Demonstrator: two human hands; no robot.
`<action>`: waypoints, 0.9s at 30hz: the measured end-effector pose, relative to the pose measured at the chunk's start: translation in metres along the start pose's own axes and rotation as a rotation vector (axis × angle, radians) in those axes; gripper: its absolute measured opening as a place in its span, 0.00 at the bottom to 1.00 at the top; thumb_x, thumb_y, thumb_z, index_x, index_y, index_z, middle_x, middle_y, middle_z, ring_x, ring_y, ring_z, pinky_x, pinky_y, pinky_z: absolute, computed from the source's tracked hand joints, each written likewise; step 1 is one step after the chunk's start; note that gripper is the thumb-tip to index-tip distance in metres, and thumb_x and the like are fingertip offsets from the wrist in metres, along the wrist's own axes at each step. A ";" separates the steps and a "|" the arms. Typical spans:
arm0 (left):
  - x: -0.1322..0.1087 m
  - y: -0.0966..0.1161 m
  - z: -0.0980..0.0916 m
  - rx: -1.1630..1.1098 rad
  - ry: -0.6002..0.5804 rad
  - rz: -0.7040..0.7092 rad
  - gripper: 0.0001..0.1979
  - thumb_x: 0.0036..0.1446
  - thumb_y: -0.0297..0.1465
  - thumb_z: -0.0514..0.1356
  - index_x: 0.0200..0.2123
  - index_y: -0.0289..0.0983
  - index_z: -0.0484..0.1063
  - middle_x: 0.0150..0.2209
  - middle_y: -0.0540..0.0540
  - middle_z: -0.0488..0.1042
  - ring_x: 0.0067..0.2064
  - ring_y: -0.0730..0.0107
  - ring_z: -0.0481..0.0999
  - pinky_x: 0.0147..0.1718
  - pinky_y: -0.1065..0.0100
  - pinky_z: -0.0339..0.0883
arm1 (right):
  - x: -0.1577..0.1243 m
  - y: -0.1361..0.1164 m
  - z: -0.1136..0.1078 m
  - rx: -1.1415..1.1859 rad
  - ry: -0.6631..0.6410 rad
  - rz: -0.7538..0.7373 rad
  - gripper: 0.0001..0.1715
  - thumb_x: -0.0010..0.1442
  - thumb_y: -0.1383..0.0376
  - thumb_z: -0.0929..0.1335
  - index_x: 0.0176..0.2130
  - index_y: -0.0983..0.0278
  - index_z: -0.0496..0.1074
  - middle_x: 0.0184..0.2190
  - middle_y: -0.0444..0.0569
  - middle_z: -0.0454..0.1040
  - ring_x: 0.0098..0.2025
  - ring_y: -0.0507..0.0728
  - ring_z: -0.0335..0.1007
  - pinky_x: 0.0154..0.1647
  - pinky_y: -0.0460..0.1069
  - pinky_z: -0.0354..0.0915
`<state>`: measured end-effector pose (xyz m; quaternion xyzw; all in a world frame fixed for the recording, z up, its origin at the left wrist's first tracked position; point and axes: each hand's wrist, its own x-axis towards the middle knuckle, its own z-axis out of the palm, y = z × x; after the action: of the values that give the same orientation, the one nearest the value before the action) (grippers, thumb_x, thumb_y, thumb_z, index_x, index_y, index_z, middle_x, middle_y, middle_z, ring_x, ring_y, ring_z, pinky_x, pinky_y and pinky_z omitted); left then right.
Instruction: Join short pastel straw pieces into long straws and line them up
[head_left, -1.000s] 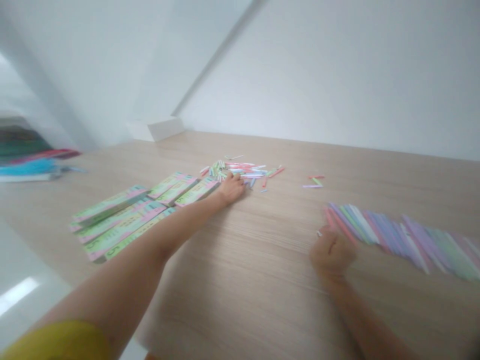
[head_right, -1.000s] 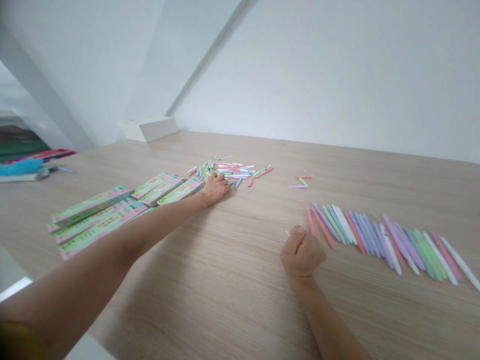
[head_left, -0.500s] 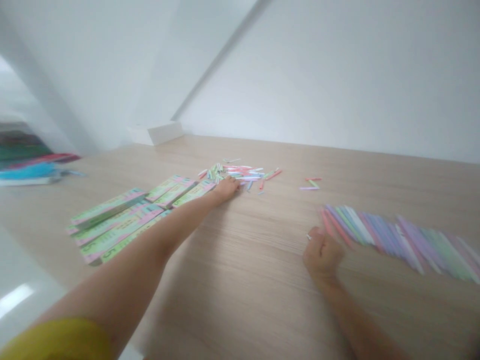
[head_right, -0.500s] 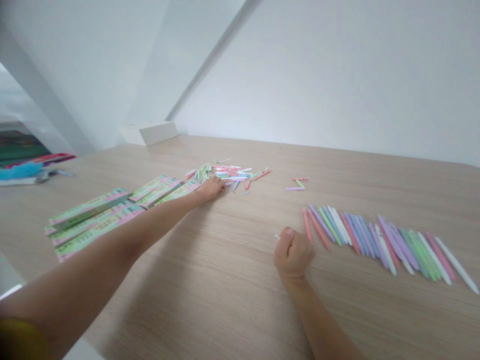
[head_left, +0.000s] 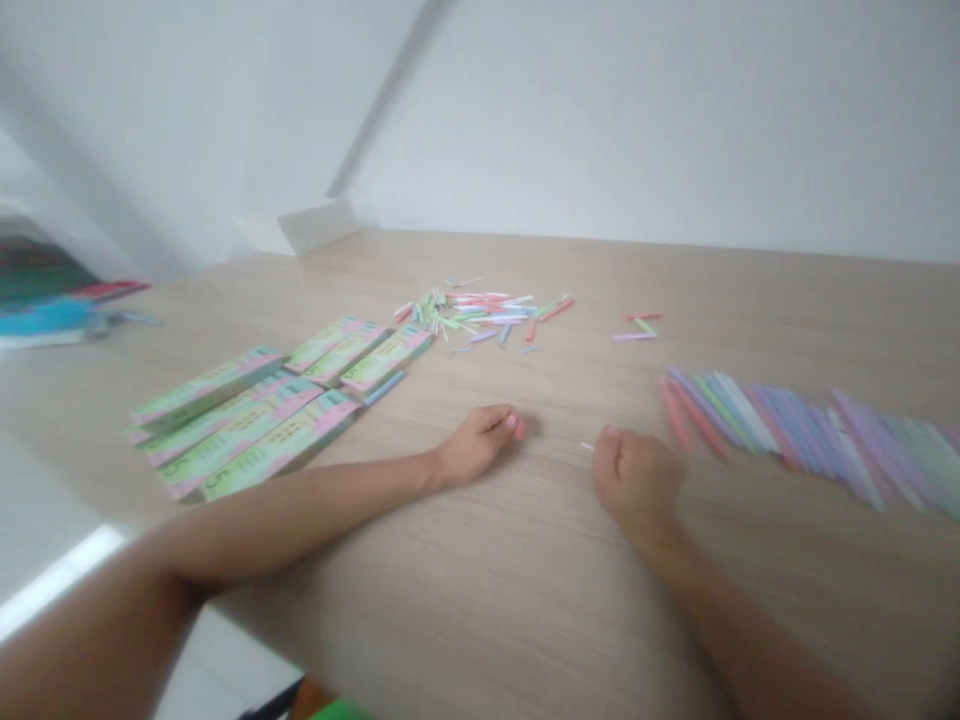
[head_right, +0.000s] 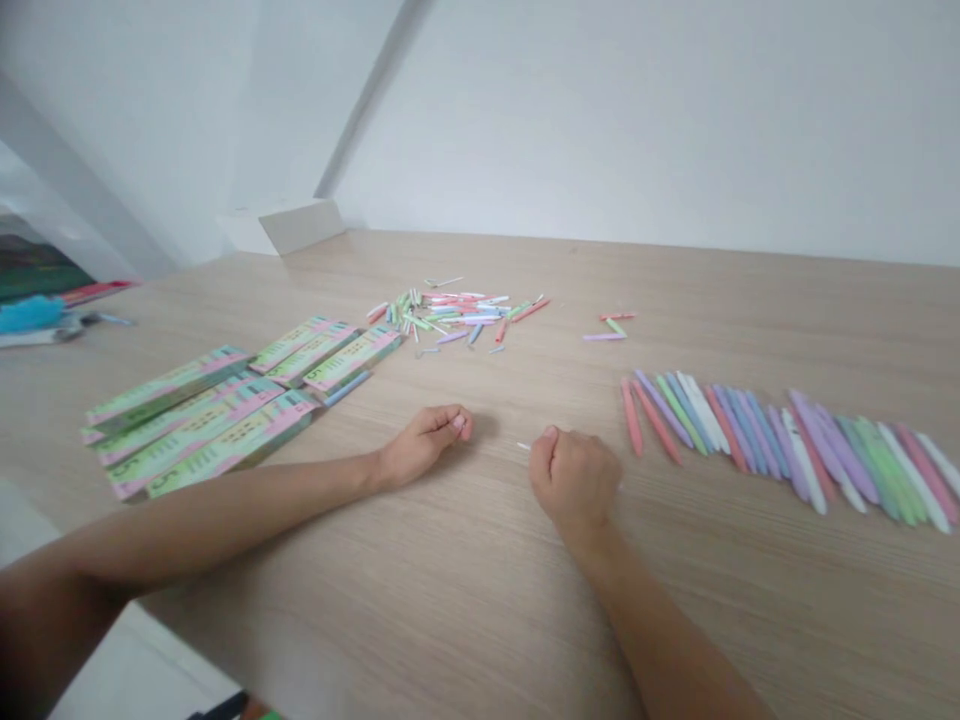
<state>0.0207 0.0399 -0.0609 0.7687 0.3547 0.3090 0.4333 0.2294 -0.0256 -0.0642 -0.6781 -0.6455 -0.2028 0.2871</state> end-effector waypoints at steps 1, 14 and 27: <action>-0.010 0.006 0.003 -0.050 -0.043 -0.021 0.19 0.64 0.38 0.47 0.27 0.34 0.68 0.23 0.51 0.65 0.26 0.74 0.63 0.29 0.72 0.59 | -0.001 -0.003 -0.001 0.000 -0.027 -0.035 0.26 0.62 0.64 0.55 0.17 0.65 0.65 0.15 0.50 0.63 0.19 0.51 0.50 0.25 0.50 0.40; -0.057 0.038 0.027 0.057 -0.021 0.044 0.15 0.66 0.30 0.45 0.28 0.37 0.64 0.30 0.47 0.70 0.37 0.69 0.68 0.43 0.64 0.62 | -0.011 -0.038 -0.017 0.139 -0.262 -0.389 0.22 0.58 0.69 0.57 0.17 0.64 0.68 0.15 0.47 0.67 0.20 0.52 0.56 0.29 0.50 0.47; -0.056 0.035 0.017 0.002 -0.204 0.117 0.17 0.66 0.31 0.45 0.27 0.36 0.67 0.29 0.47 0.71 0.36 0.70 0.68 0.45 0.64 0.62 | -0.015 -0.032 -0.017 0.188 -0.204 -0.455 0.22 0.59 0.70 0.57 0.17 0.64 0.65 0.14 0.46 0.64 0.19 0.51 0.55 0.28 0.50 0.48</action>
<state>0.0126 -0.0258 -0.0465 0.8161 0.2634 0.2535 0.4476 0.1980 -0.0475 -0.0568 -0.5026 -0.8230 -0.1321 0.2293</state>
